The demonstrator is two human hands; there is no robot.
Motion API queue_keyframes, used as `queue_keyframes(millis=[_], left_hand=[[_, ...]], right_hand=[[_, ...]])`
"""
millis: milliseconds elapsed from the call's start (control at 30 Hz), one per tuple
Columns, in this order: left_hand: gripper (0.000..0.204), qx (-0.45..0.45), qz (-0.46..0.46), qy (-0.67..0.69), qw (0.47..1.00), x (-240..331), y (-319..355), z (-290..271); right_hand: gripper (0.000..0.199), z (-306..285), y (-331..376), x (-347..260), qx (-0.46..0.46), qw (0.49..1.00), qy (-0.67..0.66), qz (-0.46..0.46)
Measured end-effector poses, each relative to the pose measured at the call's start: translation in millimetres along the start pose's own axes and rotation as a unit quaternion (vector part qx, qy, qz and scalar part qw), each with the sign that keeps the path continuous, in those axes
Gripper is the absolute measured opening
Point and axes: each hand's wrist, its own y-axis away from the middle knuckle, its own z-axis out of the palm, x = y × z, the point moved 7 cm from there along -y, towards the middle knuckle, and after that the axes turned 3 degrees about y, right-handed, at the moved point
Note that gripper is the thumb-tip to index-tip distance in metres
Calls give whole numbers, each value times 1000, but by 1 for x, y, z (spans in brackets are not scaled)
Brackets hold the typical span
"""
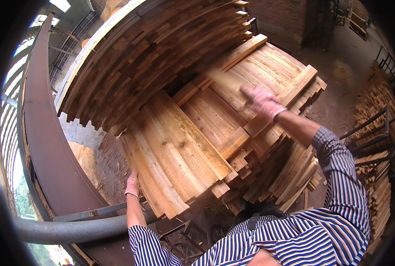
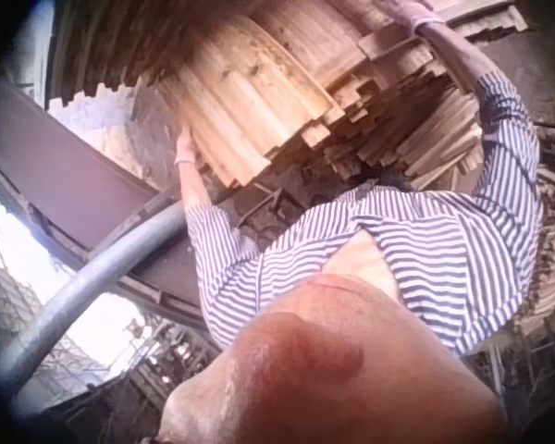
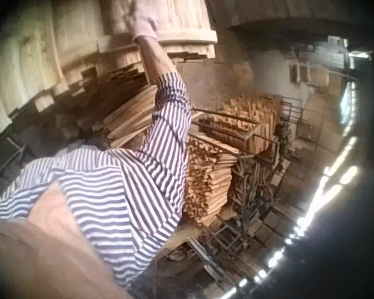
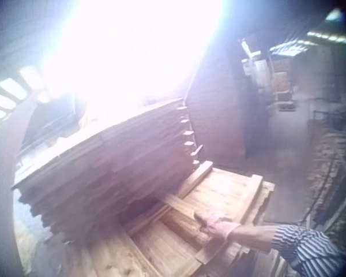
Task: The person is stacking wooden planks in a lumber yard. They repeatedly pick up planks from a pile and place them onto a growing stack, aligning them carefully. The person wears gloves and a striped shirt while performing this repetitive manual labor.
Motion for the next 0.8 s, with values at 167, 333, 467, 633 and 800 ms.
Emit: queue_keyframes(millis=[167,333,467,633,800], left_hand=[[61,-55,-24,14,998,-11,-26,55],[61,-84,-16,32,996,-19,-34,55],[60,-123,-27,88,988,-21,-18,103],[62,-95,-26,68,993,-1,-5,70],[61,-186,77,-59,978,-8,18,49]], right_hand=[[38,36,-4,-95,41,995,-8,-91],[42,85,-44,-142,-40,988,-133,-64],[36,105,-65,-119,-52,985,-158,-54],[35,108,-72,-138,-13,975,-217,-51],[47,56,-21,-130,100,976,-179,-74]])
